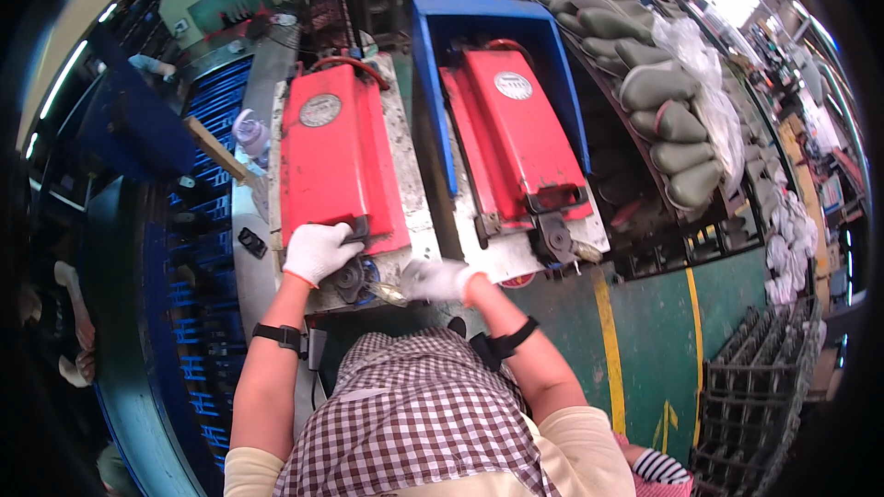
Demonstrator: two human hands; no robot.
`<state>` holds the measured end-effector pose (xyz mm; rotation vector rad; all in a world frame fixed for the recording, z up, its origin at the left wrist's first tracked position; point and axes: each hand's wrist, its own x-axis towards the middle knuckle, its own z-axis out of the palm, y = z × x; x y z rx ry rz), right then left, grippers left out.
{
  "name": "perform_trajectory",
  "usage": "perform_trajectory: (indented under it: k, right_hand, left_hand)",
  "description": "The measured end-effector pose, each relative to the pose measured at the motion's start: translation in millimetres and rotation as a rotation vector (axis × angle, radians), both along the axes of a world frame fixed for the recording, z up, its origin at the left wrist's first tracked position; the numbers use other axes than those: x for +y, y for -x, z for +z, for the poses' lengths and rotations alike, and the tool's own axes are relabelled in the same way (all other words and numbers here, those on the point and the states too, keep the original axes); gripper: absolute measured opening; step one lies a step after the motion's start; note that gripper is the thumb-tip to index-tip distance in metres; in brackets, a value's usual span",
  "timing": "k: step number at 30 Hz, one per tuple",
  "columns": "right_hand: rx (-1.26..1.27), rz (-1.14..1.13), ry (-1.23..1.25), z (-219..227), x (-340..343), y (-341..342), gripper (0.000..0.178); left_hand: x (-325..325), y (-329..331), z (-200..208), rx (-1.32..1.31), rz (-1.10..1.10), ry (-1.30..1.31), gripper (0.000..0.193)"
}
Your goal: Placing shoe uppers on lasts into a heating machine and retrieving them for further shaping.
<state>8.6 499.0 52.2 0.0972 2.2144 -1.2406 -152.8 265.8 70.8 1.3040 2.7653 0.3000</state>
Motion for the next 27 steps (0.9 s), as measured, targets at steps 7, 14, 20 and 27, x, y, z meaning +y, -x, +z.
perform_trajectory:
  k: [7,14,20,27]
  right_hand:
    - [0.732,-1.063,-0.972,0,203,-124,0.023]
    - [0.071,-1.036,-0.919,-43,181,-177,0.052]
    - [-0.06,-0.836,-0.757,-9,113,-187,0.043]
    - [0.876,-0.594,-0.865,4,160,-123,0.024]
  left_hand:
    - [29,-20,-1,-0.115,0.26,-0.696,0.02]
    - [168,-73,22,-0.091,-0.244,-0.625,0.043]
    - [237,-99,2,-0.044,-0.521,-0.506,0.063]
    - [251,-99,34,0.183,-0.515,-0.552,0.061]
